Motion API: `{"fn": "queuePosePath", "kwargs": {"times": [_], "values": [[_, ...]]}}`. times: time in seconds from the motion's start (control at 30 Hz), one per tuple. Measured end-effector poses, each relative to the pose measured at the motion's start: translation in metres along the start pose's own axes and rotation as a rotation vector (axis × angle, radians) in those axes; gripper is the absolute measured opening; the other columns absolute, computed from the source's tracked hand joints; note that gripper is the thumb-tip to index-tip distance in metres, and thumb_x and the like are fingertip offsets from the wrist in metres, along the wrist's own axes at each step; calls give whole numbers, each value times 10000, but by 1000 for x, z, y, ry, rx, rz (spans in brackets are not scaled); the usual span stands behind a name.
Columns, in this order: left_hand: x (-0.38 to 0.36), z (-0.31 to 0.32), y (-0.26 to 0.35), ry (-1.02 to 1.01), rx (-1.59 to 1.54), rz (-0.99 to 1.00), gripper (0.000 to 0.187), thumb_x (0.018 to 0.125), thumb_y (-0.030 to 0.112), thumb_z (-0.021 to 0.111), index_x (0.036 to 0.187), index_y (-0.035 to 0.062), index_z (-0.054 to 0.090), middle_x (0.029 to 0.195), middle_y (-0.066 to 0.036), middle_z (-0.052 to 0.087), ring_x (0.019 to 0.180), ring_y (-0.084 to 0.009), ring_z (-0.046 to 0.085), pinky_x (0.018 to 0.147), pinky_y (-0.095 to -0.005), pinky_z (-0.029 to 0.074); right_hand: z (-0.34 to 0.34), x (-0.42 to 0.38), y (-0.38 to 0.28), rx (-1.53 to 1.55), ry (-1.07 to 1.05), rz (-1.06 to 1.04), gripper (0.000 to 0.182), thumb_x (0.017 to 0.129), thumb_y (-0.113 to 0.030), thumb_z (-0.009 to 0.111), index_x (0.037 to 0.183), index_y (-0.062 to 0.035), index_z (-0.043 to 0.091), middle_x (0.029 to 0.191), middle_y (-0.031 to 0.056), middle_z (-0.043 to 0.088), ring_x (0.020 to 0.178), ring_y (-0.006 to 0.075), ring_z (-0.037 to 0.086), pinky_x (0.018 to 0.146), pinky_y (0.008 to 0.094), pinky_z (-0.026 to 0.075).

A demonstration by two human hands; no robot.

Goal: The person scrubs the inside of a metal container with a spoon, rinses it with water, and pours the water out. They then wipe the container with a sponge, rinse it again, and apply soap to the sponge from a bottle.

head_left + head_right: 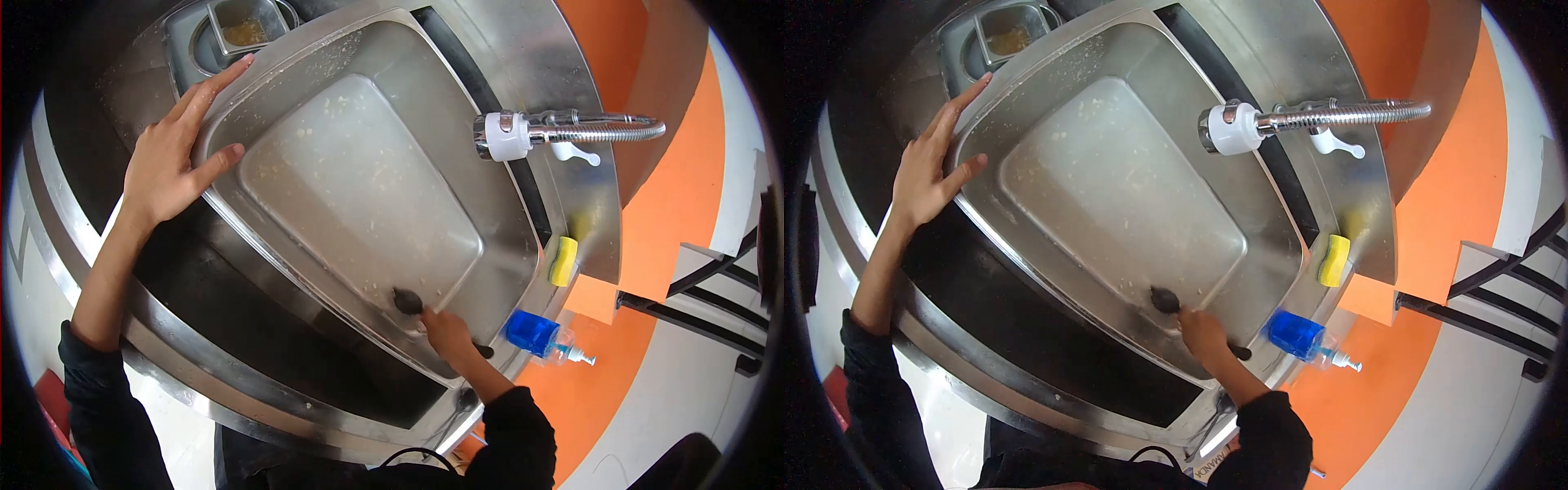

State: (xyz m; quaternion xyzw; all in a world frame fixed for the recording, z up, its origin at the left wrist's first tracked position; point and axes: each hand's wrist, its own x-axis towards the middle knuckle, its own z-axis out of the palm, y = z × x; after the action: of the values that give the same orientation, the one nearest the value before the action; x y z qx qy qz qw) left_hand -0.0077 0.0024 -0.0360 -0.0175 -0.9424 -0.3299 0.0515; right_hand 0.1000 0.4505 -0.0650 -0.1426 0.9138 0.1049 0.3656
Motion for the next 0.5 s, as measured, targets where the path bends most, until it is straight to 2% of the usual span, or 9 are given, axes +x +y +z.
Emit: {"fn": "queuePosePath", "kwargs": {"times": [0.1, 0.17, 0.2, 0.3, 0.4, 0.5], "values": [[1, 1, -1, -2, 13, -18, 761, 725, 464, 552, 1426, 303, 305, 1254, -114, 554, 857, -356, 663, 842, -507, 510, -7, -4, 4, -15, -74, -23, 203, 901, -236, 490, 946, -54, 567, 733, 160, 650, 691, 361, 657, 592, 451, 527], [1, 2, 0, 35, 27, 11, 741, 722, 442, 565, 1413, 352, 311, 1259, -108, 557, 847, -354, 660, 846, -479, 520, 13, 23, -9, -32, 9, -200, 223, 926, -242, 457, 1020, -52, 525, 692, 178, 623, 644, 372, 633, 568, 473, 504], [1, 2, 0, 54, 39, 22, 734, 721, 431, 572, 1407, 377, 314, 1262, -105, 558, 842, -353, 659, 847, -464, 525, 3, 38, -33, 9, 49, -201, 216, 923, -231, 456, 1019, -51, 526, 696, 186, 624, 651, 372, 634, 577, 471, 505], [0, -3, 3, -8, -15, -19, 739, 719, 410, 579, 1408, 371, 314, 1264, -107, 557, 850, -357, 656, 848, -472, 521, -32, 93, -78, 115, 245, -220, 225, 928, -234, 453, 1013, -41, 533, 710, 218, 620, 695, 377, 636, 610, 476, 504], [0, 2, -2, 32, 25, 24, 755, 720, 424, 558, 1423, 301, 312, 1225, -125, 573, 838, -351, 664, 834, -488, 520, -41, 117, -64, 183, 362, -135, 264, 944, -274, 445, 1008, -34, 534, 715, 236, 614, 719, 389, 632, 636, 483, 501], [1, -1, 2, 21, -15, 15, 772, 704, 384, 584, 1422, 300, 314, 1229, -129, 569, 818, -351, 663, 816, -481, 522, -12, 75, -29, 174, 225, 28, 315, 957, -319, 428, 990, -28, 546, 718, 240, 612, 716, 405, 628, 640, 497, 497]]}}
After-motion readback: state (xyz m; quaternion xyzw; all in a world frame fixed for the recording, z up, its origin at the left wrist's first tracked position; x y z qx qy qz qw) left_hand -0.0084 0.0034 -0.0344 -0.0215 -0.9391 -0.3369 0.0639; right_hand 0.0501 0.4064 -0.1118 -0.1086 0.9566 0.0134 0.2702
